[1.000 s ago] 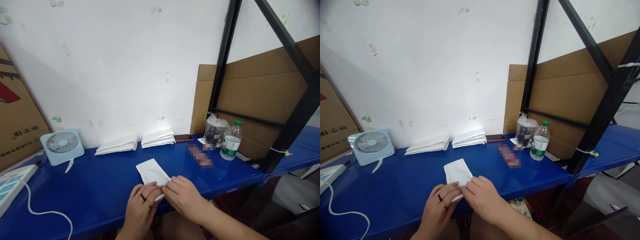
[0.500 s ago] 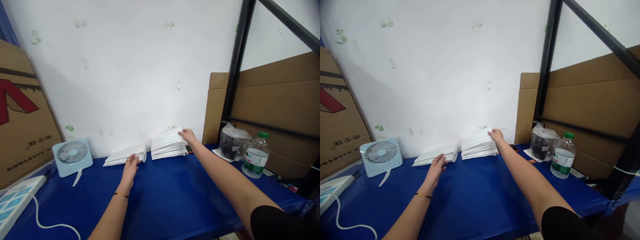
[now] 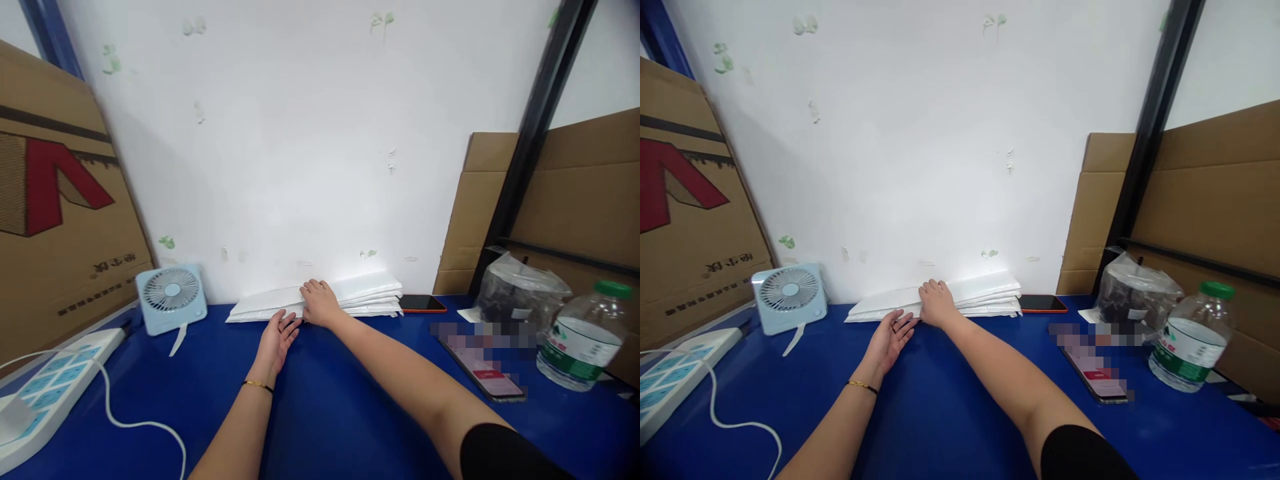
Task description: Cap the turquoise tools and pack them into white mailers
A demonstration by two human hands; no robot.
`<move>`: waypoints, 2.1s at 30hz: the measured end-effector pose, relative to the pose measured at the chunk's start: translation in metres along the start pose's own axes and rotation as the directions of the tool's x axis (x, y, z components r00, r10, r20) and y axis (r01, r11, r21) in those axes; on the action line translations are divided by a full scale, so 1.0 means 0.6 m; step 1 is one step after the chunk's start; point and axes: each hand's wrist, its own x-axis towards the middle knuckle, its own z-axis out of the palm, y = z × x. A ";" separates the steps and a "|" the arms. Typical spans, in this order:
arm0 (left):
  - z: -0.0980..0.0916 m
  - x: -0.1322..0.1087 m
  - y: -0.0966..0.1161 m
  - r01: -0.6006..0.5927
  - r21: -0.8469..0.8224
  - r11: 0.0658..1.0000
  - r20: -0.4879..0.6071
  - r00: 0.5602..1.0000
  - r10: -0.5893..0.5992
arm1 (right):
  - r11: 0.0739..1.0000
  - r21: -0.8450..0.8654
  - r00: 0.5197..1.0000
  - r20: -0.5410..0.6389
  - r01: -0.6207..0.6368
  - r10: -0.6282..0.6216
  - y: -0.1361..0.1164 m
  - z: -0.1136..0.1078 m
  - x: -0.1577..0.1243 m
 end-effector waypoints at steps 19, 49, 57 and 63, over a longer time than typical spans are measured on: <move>0.124 -0.106 0.010 -0.416 -0.277 0.866 0.082 0.888 0.452 | -0.200 0.975 0.626 0.093 0.102 0.774 -0.013 -0.164 -0.125; 0.277 -0.155 0.045 -0.659 -0.139 0.739 0.183 0.716 0.673 | -0.592 0.804 0.283 0.581 -0.054 0.763 0.015 -0.048 -0.197; 0.233 -0.154 0.091 -0.700 -0.152 0.697 0.096 0.692 0.716 | -0.152 0.894 0.209 0.259 -0.421 0.943 0.095 -0.052 -0.268; 0.212 -0.144 0.091 -0.759 -0.078 0.647 0.124 0.636 0.761 | 0.264 0.682 0.342 -0.021 -0.682 0.939 0.123 -0.068 -0.318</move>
